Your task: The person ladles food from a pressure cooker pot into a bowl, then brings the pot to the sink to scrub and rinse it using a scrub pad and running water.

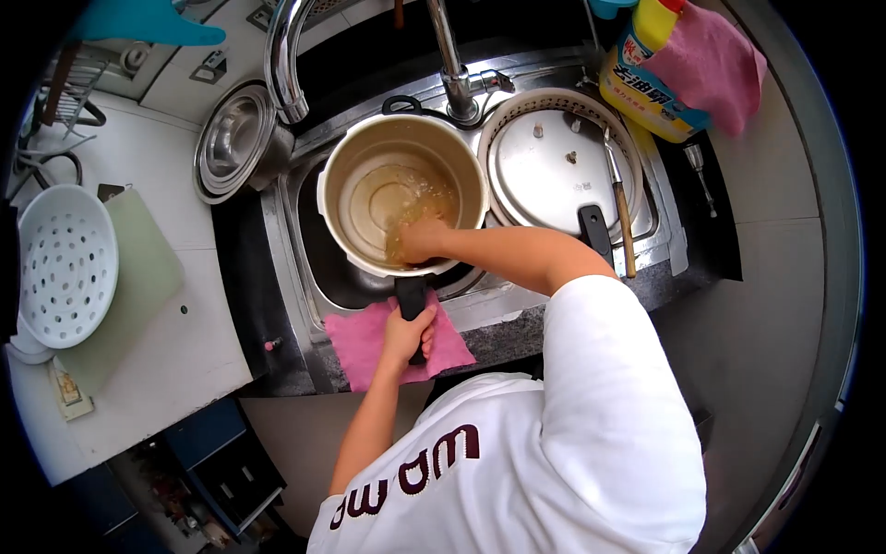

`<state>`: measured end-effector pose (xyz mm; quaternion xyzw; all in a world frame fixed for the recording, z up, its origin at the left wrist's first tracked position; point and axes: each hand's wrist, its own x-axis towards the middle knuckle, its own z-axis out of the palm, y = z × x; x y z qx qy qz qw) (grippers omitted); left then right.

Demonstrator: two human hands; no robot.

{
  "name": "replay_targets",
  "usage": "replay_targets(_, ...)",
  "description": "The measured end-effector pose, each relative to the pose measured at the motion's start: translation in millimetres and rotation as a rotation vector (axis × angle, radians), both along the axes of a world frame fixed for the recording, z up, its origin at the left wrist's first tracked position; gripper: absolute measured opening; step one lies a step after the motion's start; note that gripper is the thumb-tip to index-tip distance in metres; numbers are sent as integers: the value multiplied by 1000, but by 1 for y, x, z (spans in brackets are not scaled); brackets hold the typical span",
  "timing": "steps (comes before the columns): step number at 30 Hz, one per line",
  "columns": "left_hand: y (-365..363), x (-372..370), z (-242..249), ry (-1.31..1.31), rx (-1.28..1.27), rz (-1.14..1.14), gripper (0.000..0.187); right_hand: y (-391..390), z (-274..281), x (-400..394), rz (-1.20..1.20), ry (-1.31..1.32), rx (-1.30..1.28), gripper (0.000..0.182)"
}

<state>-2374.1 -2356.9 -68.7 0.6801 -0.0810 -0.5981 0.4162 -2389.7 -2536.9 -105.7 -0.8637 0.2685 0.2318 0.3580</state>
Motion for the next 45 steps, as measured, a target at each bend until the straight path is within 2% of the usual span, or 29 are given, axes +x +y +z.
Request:
replay_targets(1, -2, -1, 4, 5, 3, -1, 16, 5, -5, 15, -69, -134, 204, 56)
replay_targets(3, -2, 0, 3, -10, 16, -17, 16, 6, 1, 55, -378, -93, 494, 65)
replay_targets(4, -2, -1, 2, -14, 24, -13, 16, 7, -12, 79, -744, -191, 853, 67)
replay_targets(5, -1, -2, 1, -19, 22, -4, 17, -6, -5, 90, -823, -339, 1077, 55)
replay_targets(7, -1, -1, -1, -24, 38, -19, 18, -32, -5, 106, -1235, -733, 1337, 45)
replay_targets(9, -1, 0, -3, -24, 46, -21, 18, -66, -5, 106, -1732, -930, 1408, 44)
replay_targets(10, -1, 0, -3, -23, 46, -24, 18, -63, -2, 105, -1733, -931, 1412, 44)
replay_targets(12, -3, 0, -2, -25, 47, -28, 18, -47, 11, 105, -1711, -973, 1085, 61)
replay_targets(14, -6, -1, 1, -23, 54, -30, 22, -11, 6, 103, -1170, -766, 971, 59)
replay_targets(16, -2, -2, 2, -21, 55, -34, 22, 0, 2, 61, -523, -437, 900, 53)
replay_targets(18, -6, -1, 1, -20, 48, -33, 23, -9, -9, 46, -230, -241, 860, 56)
replay_targets(20, -5, -1, 2, 8, 66, -38, 23, -22, 5, 56, -237, -238, 980, 58)
replay_targets(21, -5, 0, 2, 1, 65, -37, 23, -28, 8, 71, -405, -286, 965, 58)
replay_targets(23, -4, 0, 0, -5, 73, -48, 25, -50, 5, 91, -883, -542, 1028, 54)
replay_targets(24, -4, 0, 1, -10, 78, -47, 25, -59, -3, 103, -1262, -648, 1178, 55)
replay_targets(26, -6, 0, 3, 4, 82, -34, 25, -61, -4, 103, -1601, -918, 1378, 57)
replay_targets(27, -6, 0, 2, 2, 83, -29, 25, -57, -4, 104, -1598, -914, 1382, 57)
replay_targets(29, -4, 2, -1, 47, 86, -27, 16, -38, -2, 103, -1344, -903, 1299, 58)
replay_targets(30, -4, 2, -1, 46, 87, -26, 16, -28, -1, 96, -1343, -903, 1301, 58)
replay_targets(32, -4, 1, -1, 48, 75, -23, 16, -13, 8, 69, -746, -604, 1211, 60)
replay_targets(33, -4, 1, -1, 48, 73, -19, 16, -14, -3, 64, -742, -602, 1210, 60)
replay_targets(35, -4, 1, 0, 49, 77, -15, 15, -14, -22, 60, -407, -484, 1240, 60)
replay_targets(38, -6, 1, 2, 56, 83, -19, 15, -24, -16, 80, -524, -510, 1080, 58)
replay_targets(39, -5, 1, 1, 51, 84, -20, 15, -29, -9, 93, -699, -548, 954, 56)
replay_targets(41, -4, 2, -3, 60, 80, -14, 15, -49, -4, 104, -1170, -611, 992, 54)
replay_targets(42, -3, 1, -2, 59, 83, -15, 15, -60, -21, 110, -1427, -774, 1096, 50)
replay_targets(43, -4, 1, -2, 48, 84, -13, 15, -64, -7, 99, -1657, -879, 1084, 50)
replay_targets(44, -5, 1, -1, 36, 84, -8, 16, -67, -31, 105, -1653, -877, 1085, 50)
replay_targets(45, -4, 1, -2, 36, 86, -4, 16, -70, -58, 114, -1844, -906, 883, 55)
